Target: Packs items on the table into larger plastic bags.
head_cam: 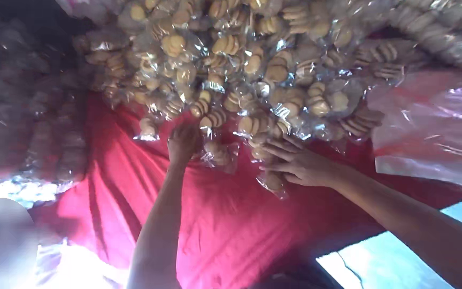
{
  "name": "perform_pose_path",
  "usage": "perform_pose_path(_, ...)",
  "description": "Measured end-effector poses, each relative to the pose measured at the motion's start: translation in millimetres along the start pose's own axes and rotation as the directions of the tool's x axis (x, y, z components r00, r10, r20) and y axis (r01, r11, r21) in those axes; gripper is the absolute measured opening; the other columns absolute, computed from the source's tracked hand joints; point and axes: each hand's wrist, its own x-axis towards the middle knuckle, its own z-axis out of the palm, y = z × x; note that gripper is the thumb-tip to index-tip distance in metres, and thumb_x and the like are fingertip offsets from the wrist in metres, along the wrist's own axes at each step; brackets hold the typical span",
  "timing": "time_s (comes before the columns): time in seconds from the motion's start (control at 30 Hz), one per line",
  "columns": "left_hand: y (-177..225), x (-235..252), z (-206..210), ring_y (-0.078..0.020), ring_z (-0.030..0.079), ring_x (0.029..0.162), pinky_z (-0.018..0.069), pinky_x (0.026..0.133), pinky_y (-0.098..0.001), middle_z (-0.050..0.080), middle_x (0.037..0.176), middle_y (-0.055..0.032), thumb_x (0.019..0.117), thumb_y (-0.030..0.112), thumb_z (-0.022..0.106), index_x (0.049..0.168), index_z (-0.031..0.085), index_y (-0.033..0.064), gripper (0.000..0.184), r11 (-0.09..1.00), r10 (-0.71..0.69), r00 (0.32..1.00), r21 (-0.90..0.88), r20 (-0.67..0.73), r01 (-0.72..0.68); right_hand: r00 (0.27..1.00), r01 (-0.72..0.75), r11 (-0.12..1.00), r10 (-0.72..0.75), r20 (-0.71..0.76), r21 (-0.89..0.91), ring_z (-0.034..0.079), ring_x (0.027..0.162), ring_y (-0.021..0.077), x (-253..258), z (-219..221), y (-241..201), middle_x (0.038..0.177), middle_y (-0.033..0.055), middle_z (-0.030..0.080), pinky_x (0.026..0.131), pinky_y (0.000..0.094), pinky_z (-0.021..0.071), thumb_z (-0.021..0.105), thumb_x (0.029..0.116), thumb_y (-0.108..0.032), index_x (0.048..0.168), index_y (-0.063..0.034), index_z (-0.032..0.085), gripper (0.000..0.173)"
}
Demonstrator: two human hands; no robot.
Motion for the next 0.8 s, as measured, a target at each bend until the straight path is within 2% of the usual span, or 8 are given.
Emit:
perform_pose_path(0.13,17,-116,8,-0.0427,0.043,0.142,0.0304,0.115,-0.0661,0.053,0.149,-0.0182,0.1038,0.030,0.052,0.139,0.063,0.0116,0.041,0.991,-0.114,0.989,-0.087,-0.099,0.105,0.947,-0.180,0.975,0.208,-0.245,0.133,0.057,0.129,0.0340,-21,-14,-28,0.141,0.0154,0.059,0.106,0.0543,0.0467,0.050,0.0959,-0.005,0.135,-0.0176,0.067,0.045)
perform_pose_path(0.23,15,-180,5,-0.0467,0.038,0.144,0.0242,0.120,-0.0597,0.048,0.149,-0.0302,0.1029,0.021,0.045,0.137,0.059,-0.0056,0.045,0.918,-0.243,0.952,-0.362,-0.189,0.162,0.718,-0.498,0.809,0.587,-0.375,0.312,0.068,0.093,0.0310,-36,-26,-55,0.105,0.0188,0.070,0.082,0.0482,0.0568,0.051,0.0997,-0.016,0.120,-0.0013,0.069,0.031)
perform_pose_path(0.37,35,-194,-16,-0.0445,0.048,0.134,0.0371,0.111,-0.0551,0.055,0.138,-0.0316,0.0932,0.008,0.053,0.127,0.063,-0.0087,0.039,0.928,-0.171,0.930,-0.369,-0.324,0.042,0.725,-0.653,0.748,0.662,-0.192,0.117,0.055,0.122,0.0479,2,10,-119,0.135,0.0237,0.058,0.095,0.0671,0.0444,0.078,0.0793,-0.055,0.139,-0.0137,0.062,0.074)
perform_pose_path(0.43,43,-185,-25,-0.0393,0.058,0.122,0.0486,0.100,-0.0486,0.063,0.125,-0.0280,0.0920,0.003,0.055,0.117,0.069,-0.0072,0.030,0.934,-0.046,0.935,-0.346,-0.351,-0.084,0.740,-0.655,0.751,0.660,-0.128,0.084,0.049,0.128,0.0523,13,33,-124,0.141,0.0263,0.054,0.096,0.0723,0.0398,0.083,0.0819,-0.034,0.135,-0.0109,0.064,0.061)
perform_pose_path(0.5,48,-170,-37,-0.0292,0.066,0.109,0.0538,0.093,-0.0395,0.070,0.113,-0.0216,0.0945,0.000,0.051,0.108,0.072,-0.0053,0.026,0.908,0.041,0.944,-0.382,-0.327,-0.171,0.749,-0.588,0.796,0.603,-0.276,0.145,0.062,0.115,0.0454,6,37,-120,0.122,0.0233,0.066,0.091,0.0648,0.0506,0.069,0.0920,-0.013,0.116,-0.0022,0.070,0.026)
perform_pose_path(0.63,64,-126,-56,-0.0338,0.067,0.112,0.0513,0.099,-0.0499,0.071,0.115,-0.0211,0.0993,0.001,0.052,0.115,0.071,-0.0042,0.025,0.886,0.227,0.973,-0.404,-0.049,-0.227,0.725,-0.357,0.732,0.609,-0.322,0.581,0.068,0.096,0.0144,-28,2,-132,0.111,0.0141,0.069,0.084,0.0279,0.0578,0.054,0.0991,-0.014,0.104,0.0023,0.067,0.021)
perform_pose_path(0.73,88,-79,-45,-0.0404,0.057,0.127,0.0448,0.106,-0.0589,0.060,0.136,-0.0230,0.1013,0.023,0.062,0.137,0.061,0.0046,0.041,0.958,0.245,0.919,-0.225,0.310,-0.180,0.676,-0.490,0.692,0.686,-0.269,0.531,0.067,0.095,0.0282,-42,6,-137,0.105,0.0234,0.067,0.086,0.0423,0.0555,0.057,0.0979,-0.008,0.105,0.0093,0.066,0.021)
perform_pose_path(0.8,112,-65,-36,-0.0467,0.060,0.120,0.0476,0.094,-0.0684,0.058,0.136,-0.0255,0.0958,0.039,0.069,0.148,0.050,0.0125,0.062,0.995,0.087,0.852,-0.001,0.516,-0.101,0.699,-0.470,0.614,0.697,-0.158,0.634,0.060,0.083,0.0092,-48,5,-142,0.092,0.0092,0.062,0.078,0.0256,0.0518,0.054,0.0985,-0.011,0.105,0.0057,0.063,0.020)
